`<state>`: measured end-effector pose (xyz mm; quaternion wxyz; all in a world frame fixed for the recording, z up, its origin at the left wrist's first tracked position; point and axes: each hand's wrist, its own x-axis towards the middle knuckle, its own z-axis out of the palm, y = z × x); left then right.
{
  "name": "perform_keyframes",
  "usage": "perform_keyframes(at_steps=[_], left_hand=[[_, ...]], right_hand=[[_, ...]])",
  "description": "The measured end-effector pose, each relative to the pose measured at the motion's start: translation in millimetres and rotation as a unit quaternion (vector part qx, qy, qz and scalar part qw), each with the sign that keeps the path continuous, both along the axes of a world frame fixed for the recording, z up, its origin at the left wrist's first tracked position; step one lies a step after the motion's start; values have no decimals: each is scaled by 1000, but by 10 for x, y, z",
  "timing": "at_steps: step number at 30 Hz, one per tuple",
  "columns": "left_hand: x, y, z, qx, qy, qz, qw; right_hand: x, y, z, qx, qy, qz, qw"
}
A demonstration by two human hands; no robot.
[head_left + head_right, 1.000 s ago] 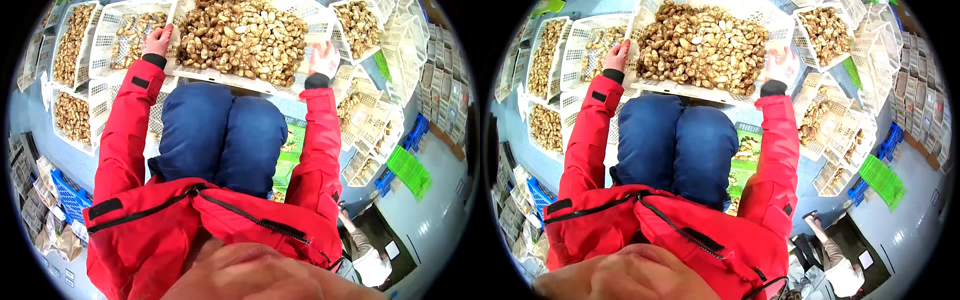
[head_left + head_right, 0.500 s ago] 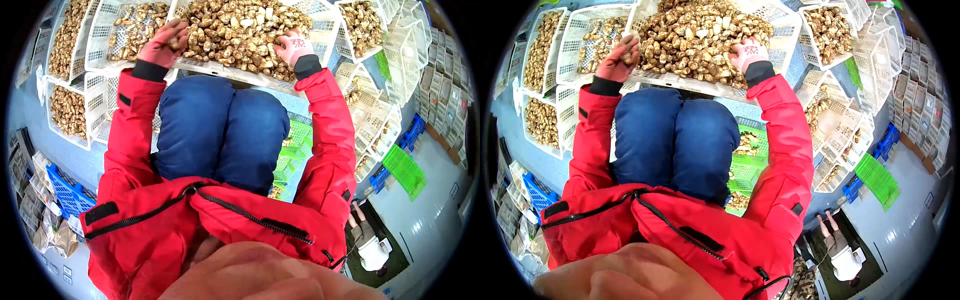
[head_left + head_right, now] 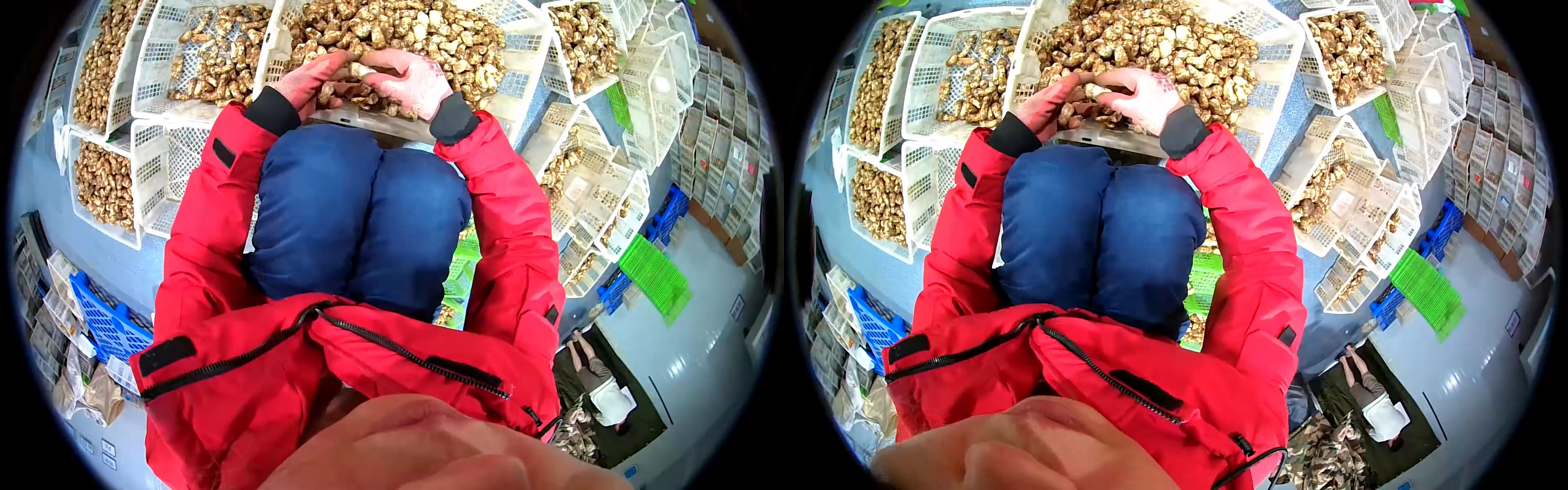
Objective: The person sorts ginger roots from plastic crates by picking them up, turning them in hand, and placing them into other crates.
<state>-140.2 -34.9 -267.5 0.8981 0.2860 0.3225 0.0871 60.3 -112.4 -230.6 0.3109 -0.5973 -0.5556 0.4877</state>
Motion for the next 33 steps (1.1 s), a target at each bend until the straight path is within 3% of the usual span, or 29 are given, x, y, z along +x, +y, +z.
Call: perform_keyframes(at_steps=[3,4,6,7,8,9,11,12,13,14,15,16,19,21,23,24,25,27,29,31,33], left_hand=[[27,-13,175,9,38,-46,998],[-17,24,67,20,47,-43,998],[-50,38,-39,45,24,-41,998],[-56,43,-65,58,12,-39,997],[-7,17,60,51,37,-70,996],[-7,21,-9,61,7,-99,993],[61,9,151,129,70,-143,979],[47,-4,116,136,75,-129,979],[54,-1,81,145,77,-119,979],[54,-19,145,117,73,-73,988],[11,21,6,129,54,-67,988],[1,34,0,128,53,-66,988],[-8,97,-68,144,11,-92,985],[160,28,191,176,23,-76,981],[216,7,181,155,-17,-59,986],[214,34,130,145,-27,-49,988],[185,66,71,135,-37,-37,989],[80,86,25,103,-35,7,994],[9,116,-56,85,-39,46,995],[-3,106,6,80,-13,61,995],[-4,103,-16,44,-16,74,996]], right_hand=[[102,255,77,1,-129,79,988],[306,329,-497,69,-228,4,971],[605,628,-431,49,-320,-147,935],[745,679,-516,11,-437,-177,882],[873,727,-659,-85,-481,-168,857],[1026,741,-1077,-56,-496,-128,857],[991,672,-1162,53,-490,-154,857],[1118,626,-1119,-38,-346,-176,921],[1176,509,-1150,24,-325,-207,922],[1247,420,-1199,40,-97,-242,965],[1302,358,-1253,54,138,-260,954],[1154,266,-954,61,261,-278,922],[837,85,-456,45,195,-264,944],[480,49,-155,9,124,-198,972],[196,65,-20,60,72,-83,992],[170,105,369,-43,0,-30,999],[300,134,127,28,57,-79,995],[641,295,-170,126,-42,-238,962],[1272,318,-850,3,9,-325,946],[1384,161,-1120,7,-83,-250,965],[1132,73,-838,-53,-208,-143,966]])
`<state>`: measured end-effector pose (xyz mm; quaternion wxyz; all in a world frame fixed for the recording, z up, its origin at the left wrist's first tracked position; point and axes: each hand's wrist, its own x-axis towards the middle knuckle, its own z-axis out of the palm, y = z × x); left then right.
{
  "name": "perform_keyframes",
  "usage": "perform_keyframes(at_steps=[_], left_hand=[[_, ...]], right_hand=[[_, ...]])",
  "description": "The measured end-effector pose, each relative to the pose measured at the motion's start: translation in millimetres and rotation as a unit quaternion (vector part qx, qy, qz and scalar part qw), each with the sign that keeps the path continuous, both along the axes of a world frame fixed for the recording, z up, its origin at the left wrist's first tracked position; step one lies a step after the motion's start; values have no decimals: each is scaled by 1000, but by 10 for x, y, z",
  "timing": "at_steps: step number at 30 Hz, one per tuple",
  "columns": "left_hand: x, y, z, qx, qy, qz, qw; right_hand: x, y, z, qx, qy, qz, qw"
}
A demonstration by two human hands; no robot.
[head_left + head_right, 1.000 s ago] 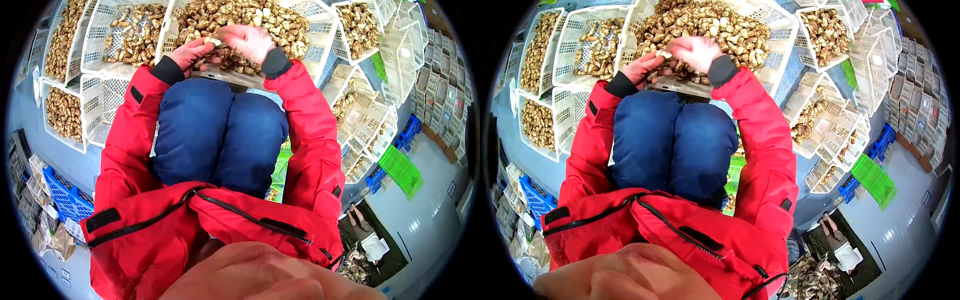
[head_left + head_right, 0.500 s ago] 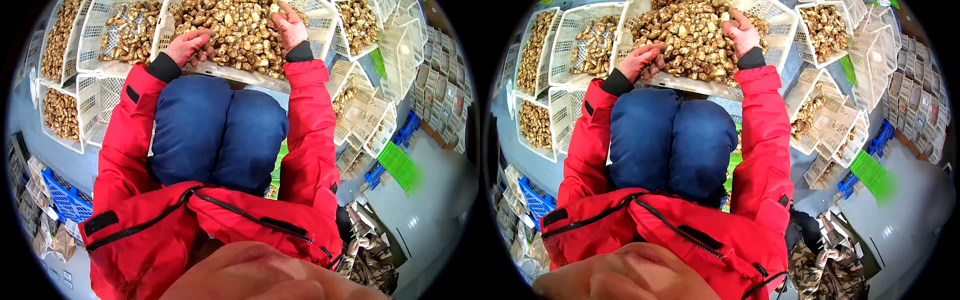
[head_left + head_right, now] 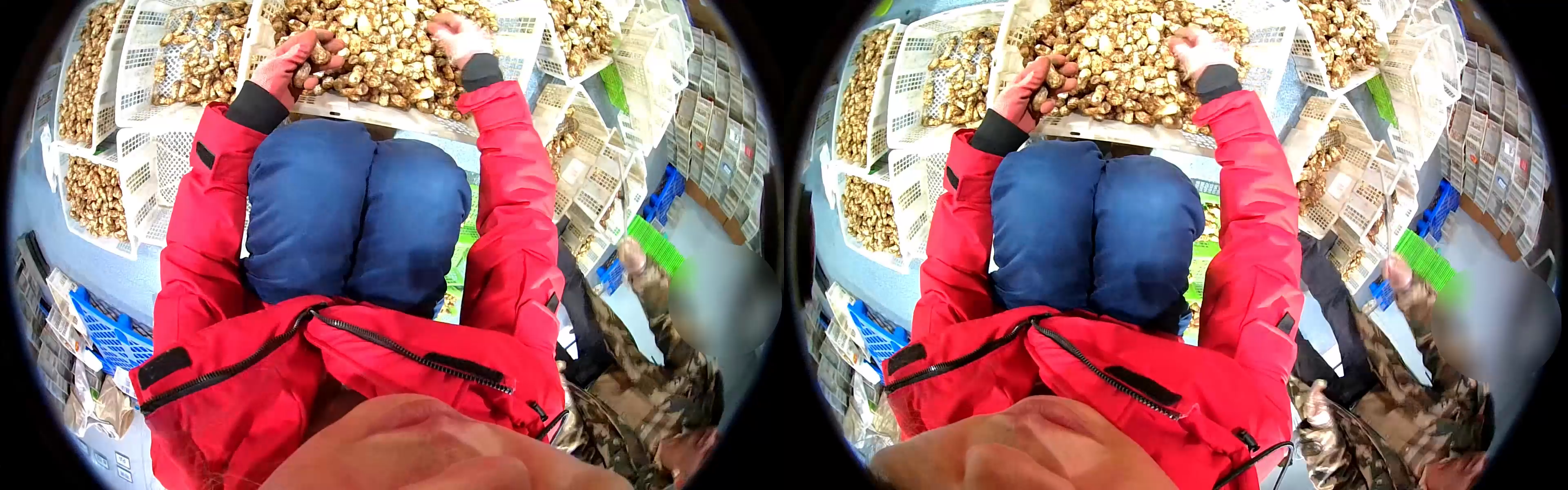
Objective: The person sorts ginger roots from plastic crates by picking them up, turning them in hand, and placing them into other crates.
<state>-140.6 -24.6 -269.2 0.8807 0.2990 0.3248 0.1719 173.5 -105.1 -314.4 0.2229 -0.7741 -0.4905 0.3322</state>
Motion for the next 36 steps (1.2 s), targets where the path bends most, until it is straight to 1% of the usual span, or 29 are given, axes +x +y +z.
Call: perform_keyframes(at_steps=[2,4,5,6,7,8,9,10,11,14,16,17,18,20,21,22,23,24,25,26,27,28,29,31,32,33,34,35,36], left_hand=[[-4,-5,1,-9,-6,-6,1000],[-9,-5,68,-1,-5,-7,1000],[-21,-19,125,2,-11,0,1000],[-51,-23,156,-18,-25,3,1000],[-97,-18,124,-10,-35,3,999],[-149,10,97,-1,-48,3,999],[-209,26,100,-4,-53,16,998],[-286,9,131,-9,-57,29,998],[-380,-3,216,-19,-26,42,999],[-922,-78,157,38,-40,48,997],[-1393,-184,175,33,76,-7,997],[-1636,-231,134,86,175,-51,979],[-1872,-274,61,138,271,-96,948],[-2334,-331,-186,112,418,-47,900],[-2470,-291,-280,116,425,7,898],[-2380,-199,-148,139,464,-4,875],[-2253,-119,-107,137,406,24,903],[-2098,-46,-29,133,349,48,926],[-1729,-8,257,147,297,24,943],[-1490,45,312,156,172,-11,973],[-1209,56,327,137,110,-18,984],[-833,81,509,141,120,-63,981],[-563,90,556,125,124,-72,982],[-177,187,410,123,91,-122,981],[-63,220,253,147,69,-127,979],[42,215,166,124,43,-122,984],[124,192,89,100,18,-118,988],[174,169,1,44,-18,-108,993],[234,139,-72,62,38,-102,992]], right_hand=[[-298,-93,18,-54,-238,69,967],[-365,-61,101,-68,-240,100,963],[-271,-74,-63,-24,-17,19,999],[-167,-113,-215,17,208,-64,976],[-169,-161,22,35,149,-50,987],[-140,-253,79,58,243,-64,966],[-84,-352,92,70,408,-61,908],[-61,-448,115,78,560,-56,823],[-249,-463,387,73,556,-109,821],[-344,-466,630,47,645,-105,756],[-360,-448,516,64,602,-53,794],[-440,-400,508,55,554,-48,829],[-452,-381,502,56,554,-29,830],[-425,-328,470,16,521,39,852],[-445,-292,460,-7,409,84,909],[-464,-218,466,-29,288,128,949],[-481,-124,487,-50,161,172,971],[-548,59,735,-89,135,71,984],[-417,186,454,-31,-38,49,998],[-232,432,96,34,-209,27,977],[-161,623,-109,-13,-229,32,973],[-179,714,-236,-63,-245,36,967],[-232,757,-126,-77,-227,38,970],[-130,745,-303,-8,-134,-12,991],[-154,641,-207,26,-80,-52,995],[-255,534,127,31,-113,-47,992],[-283,430,-1,113,50,-83,989],[-279,366,-91,125,177,-72,974],[-261,339,-158,138,301,-58,942]])
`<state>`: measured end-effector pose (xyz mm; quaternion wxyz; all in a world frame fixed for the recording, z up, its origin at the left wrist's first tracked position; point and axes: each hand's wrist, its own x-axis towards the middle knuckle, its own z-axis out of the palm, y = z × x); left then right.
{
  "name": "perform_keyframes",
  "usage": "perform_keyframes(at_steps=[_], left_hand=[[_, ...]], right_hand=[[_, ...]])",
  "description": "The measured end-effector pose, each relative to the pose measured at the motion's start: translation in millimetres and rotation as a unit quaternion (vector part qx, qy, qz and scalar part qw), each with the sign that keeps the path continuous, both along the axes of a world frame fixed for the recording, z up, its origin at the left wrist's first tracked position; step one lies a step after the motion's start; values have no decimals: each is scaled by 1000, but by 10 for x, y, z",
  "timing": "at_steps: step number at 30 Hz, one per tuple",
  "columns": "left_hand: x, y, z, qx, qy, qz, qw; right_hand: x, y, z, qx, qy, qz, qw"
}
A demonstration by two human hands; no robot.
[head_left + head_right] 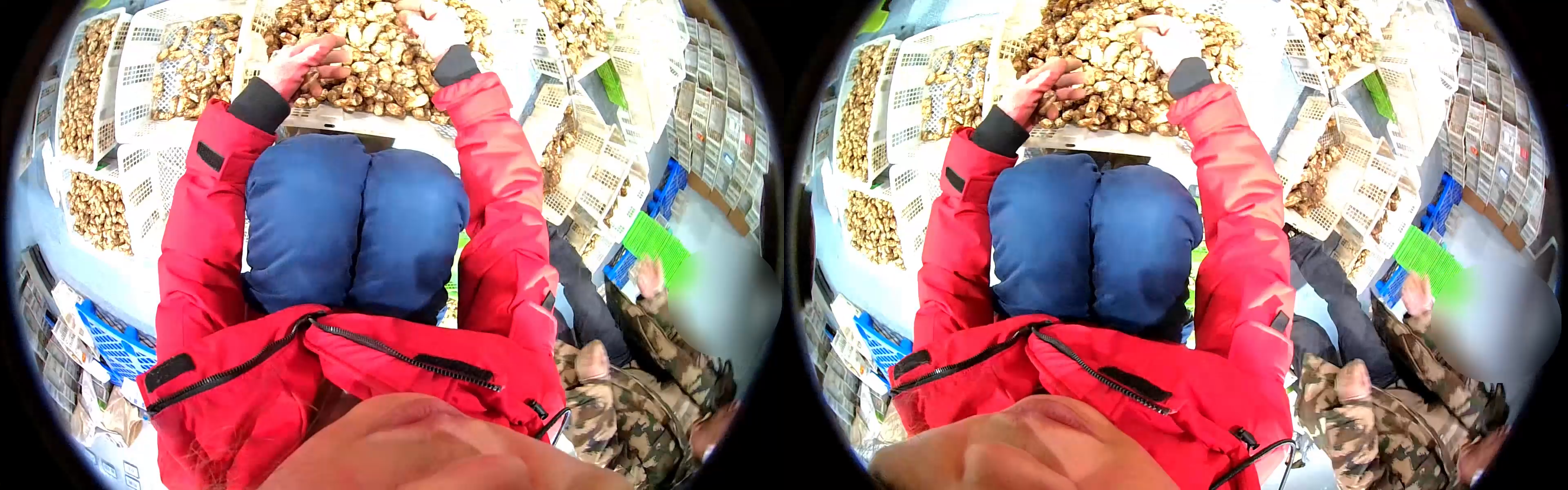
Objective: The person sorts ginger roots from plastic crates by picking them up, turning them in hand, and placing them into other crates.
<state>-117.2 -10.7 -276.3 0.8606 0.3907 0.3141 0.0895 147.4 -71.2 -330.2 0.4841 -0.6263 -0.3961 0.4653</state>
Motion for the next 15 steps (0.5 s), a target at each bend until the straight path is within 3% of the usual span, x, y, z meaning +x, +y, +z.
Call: perform_keyframes(at_steps=[1,3,4,5,6,9,10,12,13,14,15], left_hand=[[7,11,-78,11,-4,-18,1000],[-67,13,-138,22,1,-18,1000],[-105,3,-136,20,8,-6,1000],[-132,-1,-140,20,14,6,1000],[-151,-11,-148,0,32,-1,999],[-206,-97,-141,-76,36,50,995],[-203,-92,-130,-65,35,57,996],[-205,-103,-114,-43,35,66,996],[-212,-104,-96,-37,46,65,996],[-223,-91,-98,-34,42,56,997],[-216,-78,-92,-27,45,53,997]], right_hand=[[-134,-76,323,-25,11,-26,999],[-99,-80,390,-67,-100,-25,992],[-1,-60,211,-70,-134,-33,988],[159,0,-327,-79,-86,-67,991],[205,9,-139,-109,-318,-6,942],[-20,185,37,-121,-474,38,871],[-128,242,281,-115,-454,103,877],[-169,294,-16,-93,-497,104,856],[-177,359,46,-80,-472,74,875],[-222,291,106,-86,-338,-20,937],[-257,203,186,-91,-245,-33,965]])
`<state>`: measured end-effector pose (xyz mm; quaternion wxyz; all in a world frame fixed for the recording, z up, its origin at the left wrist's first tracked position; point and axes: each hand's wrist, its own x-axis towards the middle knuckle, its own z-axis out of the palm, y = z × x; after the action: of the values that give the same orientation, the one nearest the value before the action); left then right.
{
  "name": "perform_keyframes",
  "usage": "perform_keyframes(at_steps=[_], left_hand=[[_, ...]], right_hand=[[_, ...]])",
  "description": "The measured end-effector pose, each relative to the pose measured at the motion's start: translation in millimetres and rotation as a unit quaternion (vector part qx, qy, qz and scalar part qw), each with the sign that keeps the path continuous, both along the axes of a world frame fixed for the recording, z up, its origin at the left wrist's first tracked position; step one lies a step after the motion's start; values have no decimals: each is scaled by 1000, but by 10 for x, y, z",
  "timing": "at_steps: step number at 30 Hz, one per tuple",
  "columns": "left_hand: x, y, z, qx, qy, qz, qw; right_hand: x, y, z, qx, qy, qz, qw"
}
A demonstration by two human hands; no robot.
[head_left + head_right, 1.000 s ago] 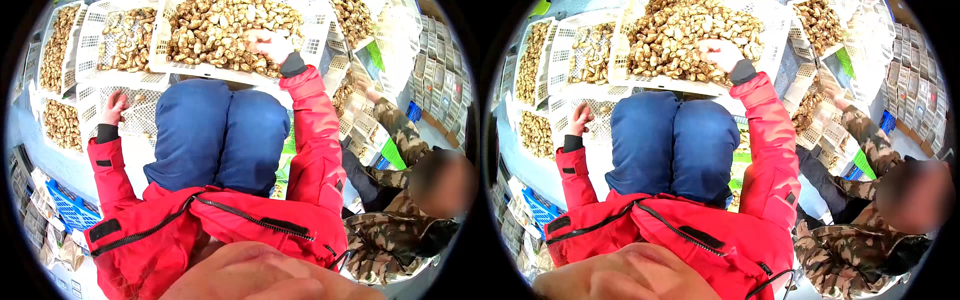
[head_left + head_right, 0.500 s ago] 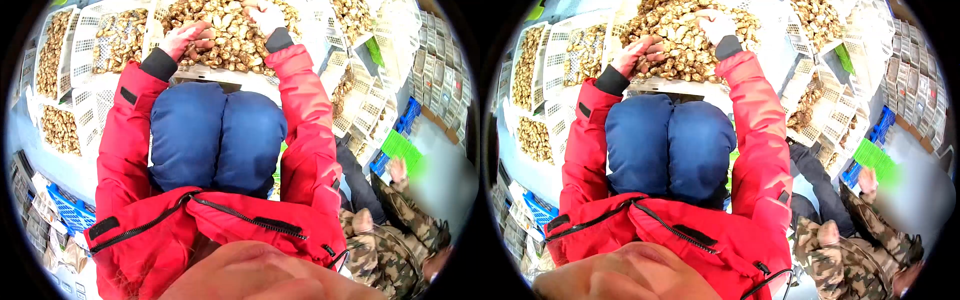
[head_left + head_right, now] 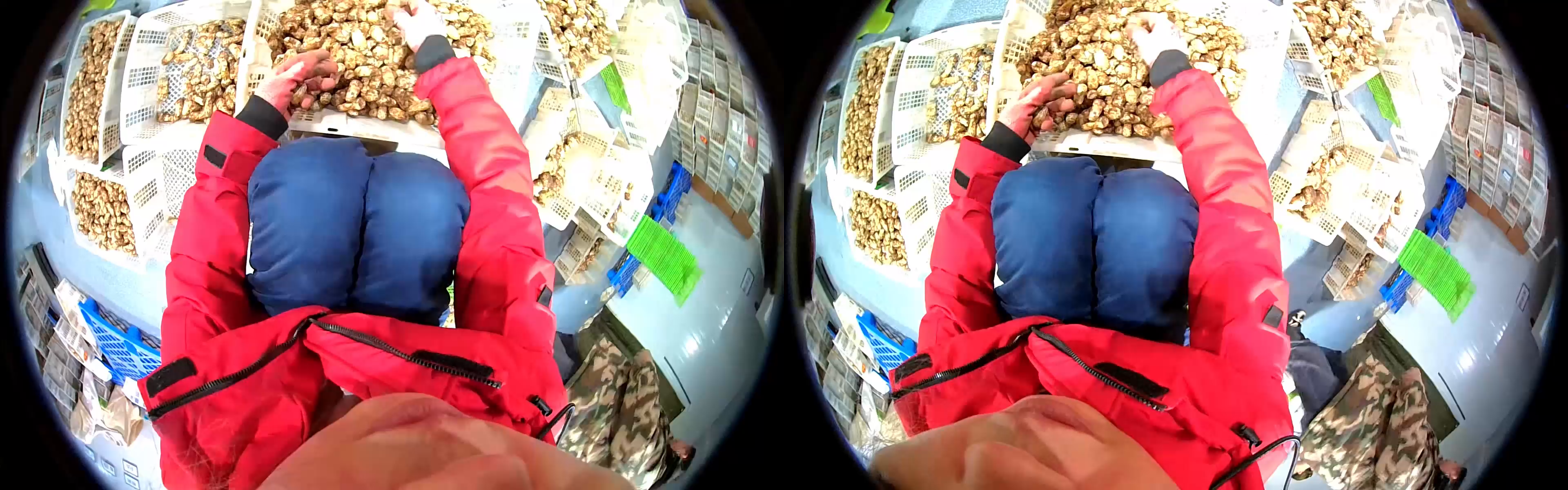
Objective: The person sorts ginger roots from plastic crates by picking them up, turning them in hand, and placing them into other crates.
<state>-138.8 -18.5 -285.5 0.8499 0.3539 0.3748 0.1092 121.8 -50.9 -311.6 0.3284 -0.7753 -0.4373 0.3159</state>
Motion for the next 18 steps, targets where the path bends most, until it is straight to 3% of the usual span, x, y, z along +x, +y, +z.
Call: perform_keyframes(at_steps=[1,3,4,5,7,8,9,10,11,12,13,15,16,17,18], left_hand=[[29,10,14,7,1,-3,1000],[107,-20,80,-10,-39,3,999],[112,-58,56,13,-56,-14,998],[107,-75,46,39,-72,-27,996],[35,-61,158,41,-56,-56,996],[-38,-55,174,45,-41,-58,996],[-126,-45,183,48,-27,-60,997],[-231,-63,280,52,-25,-56,997],[-371,-69,259,26,-56,-39,997],[-489,-93,260,10,-81,-14,997],[-598,-109,249,-7,-106,13,994],[-761,-134,198,-13,-157,46,986],[-740,-208,405,-19,-75,94,993],[-721,-280,590,-22,9,143,989],[-865,-296,503,16,42,126,991]], right_hand=[[-117,-85,255,4,94,-22,995],[-378,-243,231,130,151,81,977],[-475,-335,500,74,55,143,985],[-562,-384,768,-13,75,144,987],[-316,-344,485,95,136,82,983],[-148,-331,762,-27,160,-19,987],[273,-325,260,49,134,9,990],[613,-357,-242,173,177,-55,967],[700,-437,64,86,149,-162,972],[1091,-543,-456,138,228,-170,949],[1245,-726,-229,83,44,-65,993],[1272,-866,-282,-4,-56,-11,998],[918,-824,260,-120,-117,51,985],[923,-912,53,-78,-305,142,939],[952,-979,-207,-54,-349,183,917]])
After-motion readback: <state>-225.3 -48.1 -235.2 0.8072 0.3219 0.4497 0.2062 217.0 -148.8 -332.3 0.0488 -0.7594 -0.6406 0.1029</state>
